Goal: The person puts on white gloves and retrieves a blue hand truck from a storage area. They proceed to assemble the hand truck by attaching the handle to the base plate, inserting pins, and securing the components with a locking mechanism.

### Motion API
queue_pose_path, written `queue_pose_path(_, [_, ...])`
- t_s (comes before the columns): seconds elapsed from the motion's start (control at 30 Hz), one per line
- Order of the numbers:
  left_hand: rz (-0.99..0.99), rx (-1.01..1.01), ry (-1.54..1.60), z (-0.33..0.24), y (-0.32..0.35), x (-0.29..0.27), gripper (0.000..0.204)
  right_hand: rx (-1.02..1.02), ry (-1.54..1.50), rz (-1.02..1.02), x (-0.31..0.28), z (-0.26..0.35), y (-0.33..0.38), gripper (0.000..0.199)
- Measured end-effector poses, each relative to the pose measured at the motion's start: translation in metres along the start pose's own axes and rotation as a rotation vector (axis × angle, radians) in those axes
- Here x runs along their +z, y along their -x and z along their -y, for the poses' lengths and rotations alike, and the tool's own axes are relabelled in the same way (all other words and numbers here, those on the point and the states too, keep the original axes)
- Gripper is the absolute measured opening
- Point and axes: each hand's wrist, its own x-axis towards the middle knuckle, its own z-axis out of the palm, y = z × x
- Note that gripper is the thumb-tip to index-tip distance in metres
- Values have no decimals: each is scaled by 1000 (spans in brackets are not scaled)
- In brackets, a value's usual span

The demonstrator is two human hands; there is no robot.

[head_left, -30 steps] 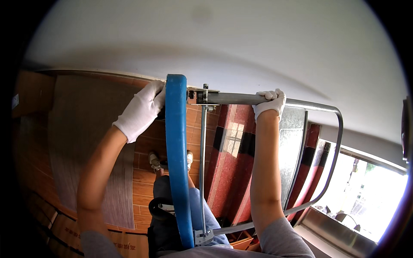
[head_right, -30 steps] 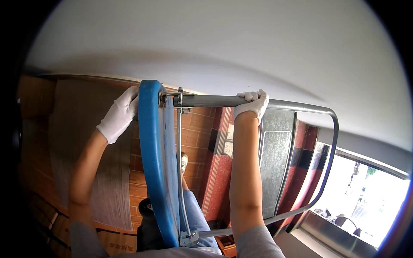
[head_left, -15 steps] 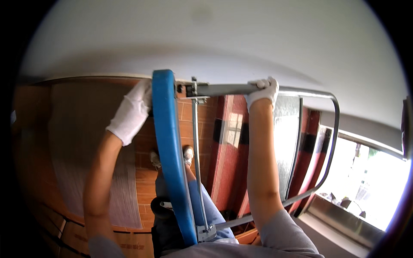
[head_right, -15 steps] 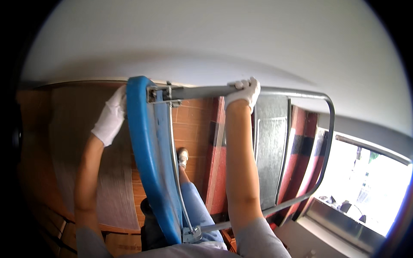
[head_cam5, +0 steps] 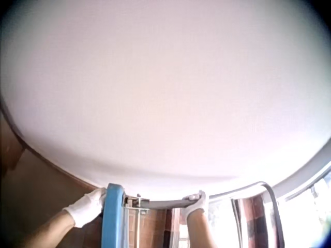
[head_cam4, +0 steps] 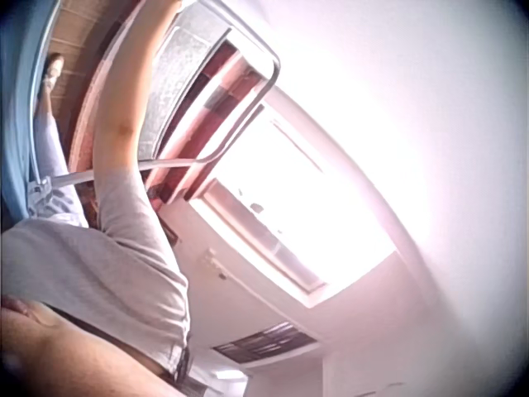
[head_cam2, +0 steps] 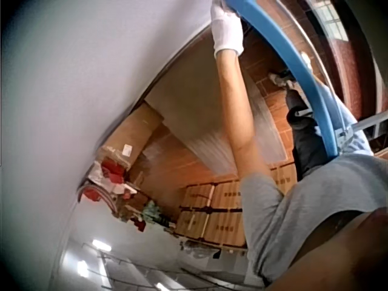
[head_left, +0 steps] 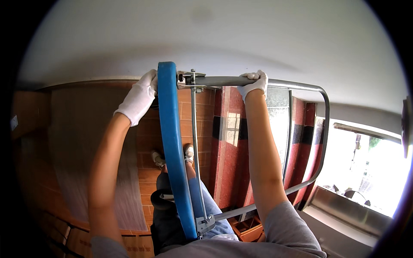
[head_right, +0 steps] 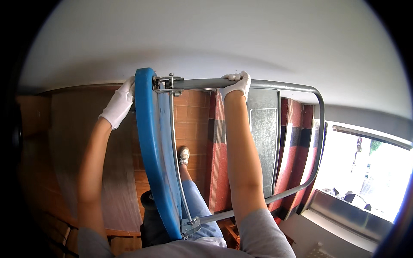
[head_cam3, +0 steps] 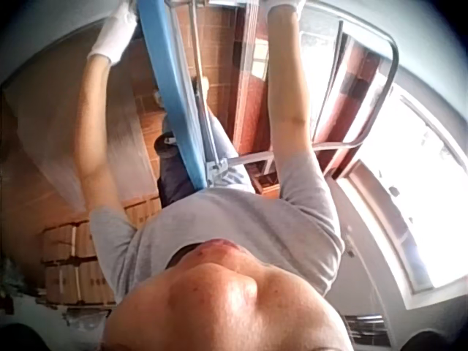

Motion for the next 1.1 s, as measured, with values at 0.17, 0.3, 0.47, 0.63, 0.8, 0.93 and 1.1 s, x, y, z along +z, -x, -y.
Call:
queue_pose_path(0.17, [-30, -73, -51, -5, 8, -5, 48, 64, 16, 93, -2, -5, 8, 24])
queue_pose_path(0.3, [-25, -17, 9, -5, 10, 2, 48, 21, -12, 127, -5, -3, 5, 24])
queue_pose_path(0.47, [17, -66, -21, 5, 9, 3, 47, 67, -13, 122, -8, -5, 6, 26])
queue_pose_path(0.63, [36, -120, -69, 3, 3, 2, 54, 105, -56, 128, -10, 2, 6, 28])
queue_pose_path(0.8, [12, -102, -25, -10, 16, 0, 64, 158, -36, 116, -5, 5, 22, 33])
queue_pose_path(0.93, [79, -116, -65, -24, 14, -2, 66, 201, -41, 225, -13, 16, 15, 27])
queue_pose_path(1.1, [44, -118, -65, -33, 22, -4, 68, 179, 129, 291, -22, 16, 19, 20])
